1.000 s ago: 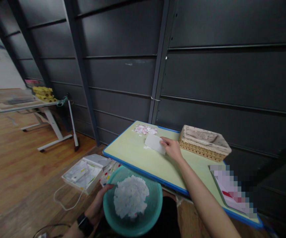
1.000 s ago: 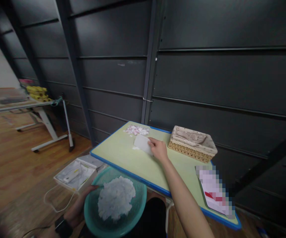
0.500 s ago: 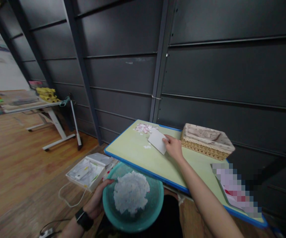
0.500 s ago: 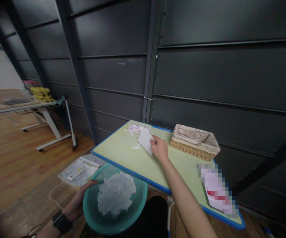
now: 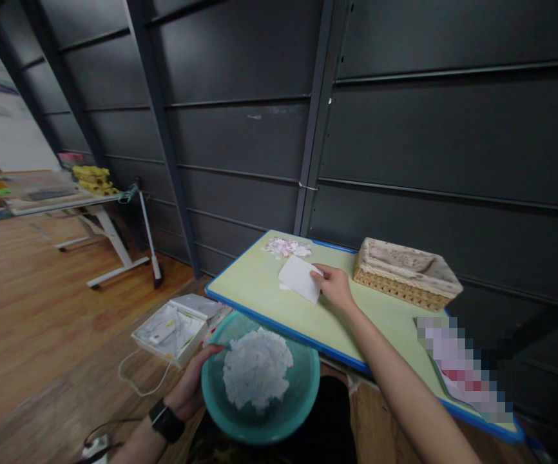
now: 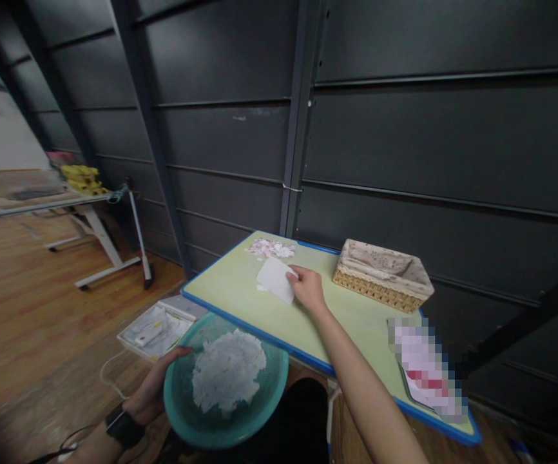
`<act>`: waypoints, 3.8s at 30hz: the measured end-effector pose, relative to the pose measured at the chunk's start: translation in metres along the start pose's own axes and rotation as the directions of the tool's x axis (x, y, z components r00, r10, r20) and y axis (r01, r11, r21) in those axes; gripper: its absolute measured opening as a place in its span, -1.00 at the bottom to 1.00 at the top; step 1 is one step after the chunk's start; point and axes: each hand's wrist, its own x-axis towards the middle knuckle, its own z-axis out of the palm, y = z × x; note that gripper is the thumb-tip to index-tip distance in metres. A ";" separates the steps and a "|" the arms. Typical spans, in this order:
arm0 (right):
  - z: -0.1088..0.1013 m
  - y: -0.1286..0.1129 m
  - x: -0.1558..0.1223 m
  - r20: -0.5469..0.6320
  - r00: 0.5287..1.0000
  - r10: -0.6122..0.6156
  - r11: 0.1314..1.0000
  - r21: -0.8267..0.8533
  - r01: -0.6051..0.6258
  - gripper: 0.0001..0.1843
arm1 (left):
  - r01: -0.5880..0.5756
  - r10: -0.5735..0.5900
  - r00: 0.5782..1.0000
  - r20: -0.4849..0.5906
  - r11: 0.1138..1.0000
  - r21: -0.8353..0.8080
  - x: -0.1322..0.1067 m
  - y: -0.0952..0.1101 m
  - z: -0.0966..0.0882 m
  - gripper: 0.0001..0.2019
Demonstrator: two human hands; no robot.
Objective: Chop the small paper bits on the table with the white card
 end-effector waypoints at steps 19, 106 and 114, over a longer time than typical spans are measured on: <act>0.003 -0.013 -0.009 0.386 0.922 0.001 0.950 0.289 -0.122 -0.49 | 0.039 -0.029 0.991 0.131 0.996 -0.075 0.003 -0.003 -0.003 -0.93; -0.005 -0.006 -0.002 0.033 0.990 0.137 0.947 0.288 -0.141 -0.54 | 0.141 -0.143 0.973 0.181 0.990 0.025 0.006 -0.001 -0.017 -0.78; -0.006 -0.006 -0.002 0.060 0.987 0.148 0.947 0.280 -0.159 -0.57 | 0.118 -0.119 0.982 0.149 0.993 0.013 0.003 0.002 -0.015 -0.83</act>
